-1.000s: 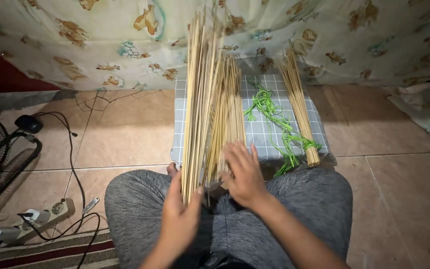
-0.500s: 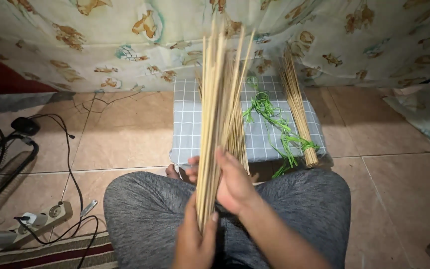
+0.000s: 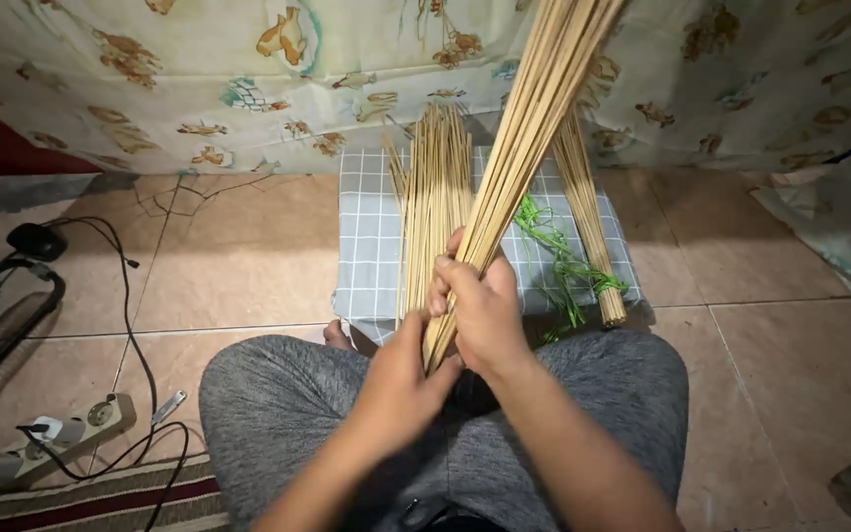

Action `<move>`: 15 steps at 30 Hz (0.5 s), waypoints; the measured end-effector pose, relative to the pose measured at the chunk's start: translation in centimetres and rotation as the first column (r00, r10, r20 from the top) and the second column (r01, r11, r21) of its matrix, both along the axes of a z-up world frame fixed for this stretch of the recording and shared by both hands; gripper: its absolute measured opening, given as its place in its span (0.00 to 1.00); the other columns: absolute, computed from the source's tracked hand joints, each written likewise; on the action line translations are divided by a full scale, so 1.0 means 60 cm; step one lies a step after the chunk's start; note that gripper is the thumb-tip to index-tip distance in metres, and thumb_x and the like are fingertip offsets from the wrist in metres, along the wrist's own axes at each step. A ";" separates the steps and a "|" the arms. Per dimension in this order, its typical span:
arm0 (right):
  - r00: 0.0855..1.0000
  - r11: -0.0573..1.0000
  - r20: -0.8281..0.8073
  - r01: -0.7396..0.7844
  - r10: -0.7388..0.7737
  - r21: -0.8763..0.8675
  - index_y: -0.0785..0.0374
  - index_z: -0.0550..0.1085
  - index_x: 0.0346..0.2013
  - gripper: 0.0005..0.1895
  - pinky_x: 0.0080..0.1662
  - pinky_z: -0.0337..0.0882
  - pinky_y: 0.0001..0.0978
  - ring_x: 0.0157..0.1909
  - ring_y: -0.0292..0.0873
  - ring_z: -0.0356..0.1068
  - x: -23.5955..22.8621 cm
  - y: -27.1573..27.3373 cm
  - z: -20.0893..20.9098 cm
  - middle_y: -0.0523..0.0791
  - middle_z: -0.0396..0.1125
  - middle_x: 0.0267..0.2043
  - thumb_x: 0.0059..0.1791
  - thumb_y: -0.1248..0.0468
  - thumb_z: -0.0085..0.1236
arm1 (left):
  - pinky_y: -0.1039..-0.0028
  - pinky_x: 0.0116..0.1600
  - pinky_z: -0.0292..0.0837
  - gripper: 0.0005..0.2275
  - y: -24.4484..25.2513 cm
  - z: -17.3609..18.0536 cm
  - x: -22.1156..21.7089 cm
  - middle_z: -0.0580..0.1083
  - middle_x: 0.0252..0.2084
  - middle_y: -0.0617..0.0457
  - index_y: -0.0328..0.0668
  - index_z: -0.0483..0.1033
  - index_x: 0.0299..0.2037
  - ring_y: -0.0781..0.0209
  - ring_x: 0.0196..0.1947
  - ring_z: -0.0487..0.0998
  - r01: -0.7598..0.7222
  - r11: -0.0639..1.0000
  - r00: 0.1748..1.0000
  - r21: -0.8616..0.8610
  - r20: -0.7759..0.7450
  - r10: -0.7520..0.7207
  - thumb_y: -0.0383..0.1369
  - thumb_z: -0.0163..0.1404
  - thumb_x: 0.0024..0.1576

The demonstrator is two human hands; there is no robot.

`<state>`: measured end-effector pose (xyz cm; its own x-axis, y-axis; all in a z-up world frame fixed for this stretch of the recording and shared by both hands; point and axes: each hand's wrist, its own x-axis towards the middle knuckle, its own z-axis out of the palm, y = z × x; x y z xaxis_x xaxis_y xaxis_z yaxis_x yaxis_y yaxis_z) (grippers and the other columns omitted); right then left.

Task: Bundling and tying thin wooden sticks together using green plastic strips

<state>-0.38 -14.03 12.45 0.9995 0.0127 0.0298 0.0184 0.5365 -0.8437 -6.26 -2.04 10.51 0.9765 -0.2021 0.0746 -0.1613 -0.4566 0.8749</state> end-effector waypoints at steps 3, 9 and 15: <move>0.989 0.984 0.129 0.090 -0.070 -0.156 0.67 0.65 0.44 0.09 0.26 0.67 0.32 0.20 0.39 0.63 0.013 0.006 0.009 0.48 0.63 0.24 0.50 0.74 0.50 | 0.57 0.42 0.77 0.26 -0.009 0.075 0.031 0.81 0.36 0.37 0.39 0.62 0.58 0.38 0.35 0.84 0.017 0.984 0.986 -0.176 -0.163 -0.046 0.30 0.56 0.48; 0.928 0.891 0.372 0.178 -0.011 -0.418 0.69 0.67 0.49 0.21 0.41 0.75 0.39 0.32 0.42 0.70 0.040 0.005 0.073 0.50 0.69 0.33 0.47 0.66 0.65 | 0.46 0.49 0.76 0.22 -0.006 0.028 0.113 0.79 0.44 0.31 0.32 0.69 0.59 0.31 0.45 0.81 -0.006 0.983 1.000 -0.184 0.023 0.011 0.25 0.50 0.51; 0.872 0.910 0.477 0.281 -0.110 -0.304 0.63 0.67 0.52 0.14 0.36 0.72 0.23 0.26 0.32 0.65 0.062 0.025 0.103 0.38 0.62 0.25 0.53 0.69 0.57 | 0.52 0.43 0.78 0.16 -0.003 -0.012 0.142 0.81 0.33 0.38 0.42 0.75 0.46 0.36 0.37 0.83 -0.108 0.987 0.967 -0.116 0.219 0.132 0.26 0.59 0.47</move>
<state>3.37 -12.53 18.62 0.8633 -0.0868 0.4972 0.5047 0.1496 -0.8502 2.26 -2.23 9.80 0.9487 -0.0644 0.3096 -0.3092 -0.3943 0.8654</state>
